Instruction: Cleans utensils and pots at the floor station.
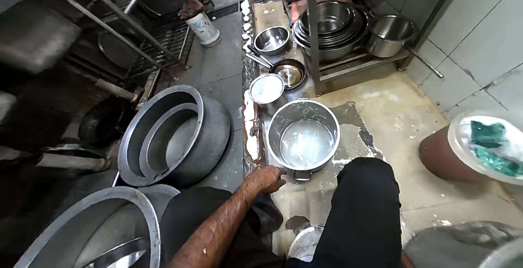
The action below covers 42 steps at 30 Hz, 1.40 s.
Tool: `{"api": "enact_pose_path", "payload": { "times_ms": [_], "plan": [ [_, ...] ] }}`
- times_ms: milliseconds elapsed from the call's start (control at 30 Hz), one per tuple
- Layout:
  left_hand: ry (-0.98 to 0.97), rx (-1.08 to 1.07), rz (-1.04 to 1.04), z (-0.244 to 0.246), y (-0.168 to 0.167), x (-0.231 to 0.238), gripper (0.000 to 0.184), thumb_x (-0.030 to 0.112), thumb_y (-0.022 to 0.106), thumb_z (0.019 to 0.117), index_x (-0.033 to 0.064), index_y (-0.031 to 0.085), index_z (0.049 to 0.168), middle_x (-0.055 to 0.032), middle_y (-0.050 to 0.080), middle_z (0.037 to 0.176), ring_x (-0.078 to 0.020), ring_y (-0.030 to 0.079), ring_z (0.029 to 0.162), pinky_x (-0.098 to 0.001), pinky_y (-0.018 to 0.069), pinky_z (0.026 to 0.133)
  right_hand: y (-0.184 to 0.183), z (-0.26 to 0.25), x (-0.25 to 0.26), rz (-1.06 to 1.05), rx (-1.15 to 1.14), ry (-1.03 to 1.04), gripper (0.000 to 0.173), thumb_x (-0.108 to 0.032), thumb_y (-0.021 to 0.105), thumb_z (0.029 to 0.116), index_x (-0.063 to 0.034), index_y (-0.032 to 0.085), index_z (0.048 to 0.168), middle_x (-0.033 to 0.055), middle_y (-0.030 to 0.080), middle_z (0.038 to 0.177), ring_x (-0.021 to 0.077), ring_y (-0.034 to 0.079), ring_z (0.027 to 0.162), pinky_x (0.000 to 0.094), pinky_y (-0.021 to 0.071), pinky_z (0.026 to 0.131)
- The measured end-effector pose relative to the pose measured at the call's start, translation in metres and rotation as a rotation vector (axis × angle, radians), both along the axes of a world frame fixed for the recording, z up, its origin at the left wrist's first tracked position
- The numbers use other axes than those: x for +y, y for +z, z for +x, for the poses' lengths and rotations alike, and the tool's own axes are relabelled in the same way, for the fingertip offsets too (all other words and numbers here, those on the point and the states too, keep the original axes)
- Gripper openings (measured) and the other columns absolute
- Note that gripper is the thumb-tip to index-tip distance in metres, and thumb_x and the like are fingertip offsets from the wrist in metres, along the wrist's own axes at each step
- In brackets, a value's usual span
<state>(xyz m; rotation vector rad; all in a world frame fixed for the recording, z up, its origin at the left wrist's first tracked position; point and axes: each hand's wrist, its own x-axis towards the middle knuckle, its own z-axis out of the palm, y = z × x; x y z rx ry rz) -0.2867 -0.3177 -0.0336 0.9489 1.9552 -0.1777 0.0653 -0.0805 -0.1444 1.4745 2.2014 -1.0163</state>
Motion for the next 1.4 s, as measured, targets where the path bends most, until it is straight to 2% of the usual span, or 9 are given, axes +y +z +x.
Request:
{"api": "enact_pose_path", "payload": {
  "times_ms": [33,100,267,467,700,833,1067,1267,1400],
  "plan": [
    [-0.014,-0.003,-0.004,0.000,0.002,0.003,0.047,0.035,0.050,0.1081,0.0127,0.053,0.149,-0.0181,0.069,0.127,-0.0365,0.065,0.121,-0.0612,0.0471,0.106,-0.055,0.002,-0.002,0.137,0.183,-0.222,0.039,-0.012,0.040,0.1092,0.0124,0.070,0.115,0.0312,0.070,0.119,0.0381,0.067,0.117,0.0400,0.0468,0.106],
    [-0.036,-0.005,-0.015,0.003,0.004,0.008,0.048,0.035,0.049,0.1084,0.0124,0.052,0.150,-0.0183,0.068,0.129,-0.0367,0.064,0.123,-0.0604,0.0462,0.107,-0.074,0.003,0.024,-0.006,0.278,-0.438,0.033,-0.015,0.054,0.1061,0.0116,0.068,0.119,0.0315,0.069,0.119,0.0399,0.066,0.114,0.0529,0.0485,0.103],
    [-0.005,-0.002,0.008,0.004,-0.001,0.010,0.047,0.034,0.051,0.1077,0.0116,0.053,0.149,-0.0191,0.066,0.133,-0.0376,0.062,0.126,-0.0614,0.0450,0.108,0.002,-0.028,0.068,-0.168,0.640,-0.942,0.027,-0.019,0.059,0.1051,0.0006,0.060,0.124,0.0096,0.065,0.087,0.0116,0.061,0.059,0.0289,0.0536,0.052],
    [0.209,0.021,0.181,0.011,-0.024,0.002,0.043,0.031,0.050,0.1079,0.0083,0.058,0.143,-0.0194,0.068,0.128,-0.0346,0.065,0.121,-0.0566,0.0475,0.108,0.079,-0.048,0.116,-0.080,0.941,-0.971,0.026,-0.021,0.060,0.1042,-0.0030,0.062,0.122,0.0066,0.063,0.079,0.0122,0.057,0.053,0.0280,0.0495,0.046],
    [0.376,-0.009,0.300,0.044,-0.049,-0.002,0.038,0.025,0.051,0.1080,0.0017,0.061,0.136,-0.0216,0.066,0.130,-0.0340,0.063,0.124,-0.0529,0.0456,0.110,0.191,-0.110,0.101,-0.090,1.286,-0.537,0.017,-0.018,0.062,0.1017,-0.0109,0.064,0.117,-0.0021,0.065,0.077,0.0055,0.057,0.052,0.0226,0.0511,0.047],
    [0.700,-0.007,0.467,0.056,-0.070,-0.011,0.033,0.022,0.056,0.1056,0.0021,0.067,0.129,-0.0210,0.068,0.126,-0.0335,0.065,0.120,-0.0541,0.0484,0.107,0.212,-0.164,0.054,-0.115,1.242,-0.118,0.032,-0.013,0.069,0.0946,-0.0022,0.064,0.124,0.0035,0.069,0.082,0.0074,0.059,0.055,0.0254,0.0522,0.049],
    [1.441,-0.207,0.554,0.068,-0.136,-0.020,0.043,0.026,0.059,0.1063,0.0034,0.055,0.142,-0.0220,0.064,0.133,-0.0361,0.064,0.119,-0.0557,0.0538,0.096,0.162,-0.224,-0.019,0.072,0.718,0.510,0.042,-0.034,0.075,0.0920,-0.0049,0.070,0.123,0.0160,0.074,0.095,0.0302,0.071,0.084,0.0562,0.0572,0.081],
    [1.597,-0.276,0.684,0.048,-0.141,0.004,0.047,0.029,0.059,0.1059,0.0030,0.052,0.145,-0.0252,0.065,0.130,-0.0398,0.066,0.114,-0.0585,0.0543,0.094,0.147,-0.227,-0.021,0.107,0.622,0.558,0.040,-0.032,0.075,0.0933,-0.0061,0.070,0.123,0.0146,0.074,0.092,0.0267,0.071,0.077,0.0530,0.0576,0.075],
    [1.708,-0.316,0.751,0.041,-0.130,0.019,0.050,0.040,0.064,0.1020,-0.0009,0.060,0.130,-0.0256,0.066,0.120,-0.0387,0.065,0.106,-0.0583,0.0530,0.087,0.135,-0.235,-0.006,0.125,0.538,0.521,0.044,-0.034,0.074,0.0929,-0.0052,0.069,0.126,0.0154,0.074,0.093,0.0275,0.072,0.079,0.0534,0.0584,0.077]
  ]
}}
